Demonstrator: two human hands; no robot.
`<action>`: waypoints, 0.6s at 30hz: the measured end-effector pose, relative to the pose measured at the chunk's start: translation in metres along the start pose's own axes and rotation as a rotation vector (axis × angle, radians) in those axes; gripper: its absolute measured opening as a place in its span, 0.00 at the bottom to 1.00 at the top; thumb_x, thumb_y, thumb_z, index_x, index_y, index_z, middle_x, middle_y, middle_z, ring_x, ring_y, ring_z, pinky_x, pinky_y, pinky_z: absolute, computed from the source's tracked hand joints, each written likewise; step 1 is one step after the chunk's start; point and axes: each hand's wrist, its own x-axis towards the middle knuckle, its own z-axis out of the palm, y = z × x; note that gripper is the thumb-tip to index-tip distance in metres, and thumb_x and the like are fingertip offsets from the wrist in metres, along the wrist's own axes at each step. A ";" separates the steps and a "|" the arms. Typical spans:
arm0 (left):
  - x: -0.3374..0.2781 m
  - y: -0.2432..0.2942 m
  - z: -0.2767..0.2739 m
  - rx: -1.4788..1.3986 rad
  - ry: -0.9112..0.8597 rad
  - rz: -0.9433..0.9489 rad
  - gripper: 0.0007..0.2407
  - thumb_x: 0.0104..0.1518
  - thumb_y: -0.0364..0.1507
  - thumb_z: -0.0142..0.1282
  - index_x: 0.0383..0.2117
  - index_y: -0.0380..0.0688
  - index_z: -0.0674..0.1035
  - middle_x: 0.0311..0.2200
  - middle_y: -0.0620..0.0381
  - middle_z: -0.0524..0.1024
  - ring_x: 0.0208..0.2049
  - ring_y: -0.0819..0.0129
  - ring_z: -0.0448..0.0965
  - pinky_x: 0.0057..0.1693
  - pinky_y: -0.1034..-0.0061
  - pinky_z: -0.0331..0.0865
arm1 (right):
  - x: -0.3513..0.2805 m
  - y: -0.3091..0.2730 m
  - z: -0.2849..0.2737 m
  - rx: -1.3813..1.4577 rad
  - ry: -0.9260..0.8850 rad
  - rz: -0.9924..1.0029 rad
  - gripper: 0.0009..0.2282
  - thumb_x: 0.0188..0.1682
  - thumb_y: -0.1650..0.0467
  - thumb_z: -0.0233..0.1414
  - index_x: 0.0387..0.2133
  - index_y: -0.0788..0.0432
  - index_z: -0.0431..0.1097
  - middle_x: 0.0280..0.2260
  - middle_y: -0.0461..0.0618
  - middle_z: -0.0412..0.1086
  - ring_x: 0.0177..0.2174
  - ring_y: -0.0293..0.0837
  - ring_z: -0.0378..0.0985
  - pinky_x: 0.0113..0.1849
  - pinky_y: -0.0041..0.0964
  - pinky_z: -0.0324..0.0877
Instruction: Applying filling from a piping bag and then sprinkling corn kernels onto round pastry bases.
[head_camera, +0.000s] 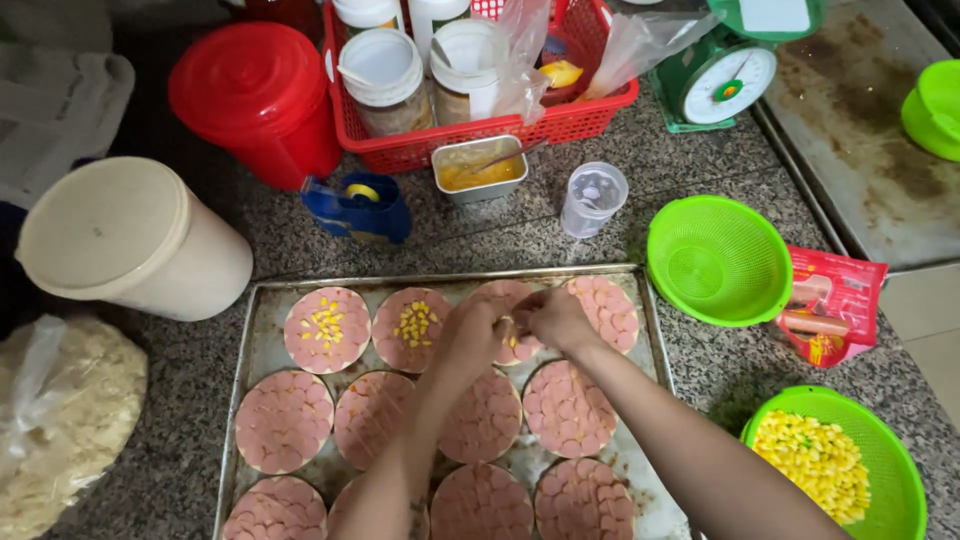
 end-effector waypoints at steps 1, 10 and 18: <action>0.003 -0.009 0.005 0.011 -0.022 -0.021 0.08 0.55 0.28 0.57 0.37 0.45 0.86 0.35 0.41 0.81 0.42 0.39 0.81 0.48 0.50 0.75 | -0.002 -0.002 -0.005 -0.012 0.025 -0.025 0.16 0.42 0.57 0.60 0.42 0.43 0.81 0.37 0.47 0.81 0.47 0.52 0.80 0.50 0.45 0.74; 0.033 -0.041 0.018 0.139 -0.065 -0.025 0.08 0.56 0.29 0.54 0.38 0.51 0.85 0.34 0.52 0.80 0.43 0.50 0.84 0.48 0.59 0.77 | 0.006 -0.012 -0.009 0.272 0.033 -0.070 0.14 0.47 0.73 0.48 0.43 0.58 0.79 0.24 0.52 0.79 0.23 0.41 0.83 0.33 0.31 0.78; 0.000 -0.003 -0.013 0.090 -0.074 0.002 0.10 0.56 0.24 0.53 0.39 0.39 0.85 0.34 0.35 0.79 0.42 0.35 0.80 0.49 0.48 0.74 | 0.001 -0.001 -0.016 0.184 -0.005 -0.146 0.11 0.44 0.70 0.57 0.40 0.56 0.80 0.20 0.46 0.78 0.22 0.38 0.83 0.37 0.28 0.74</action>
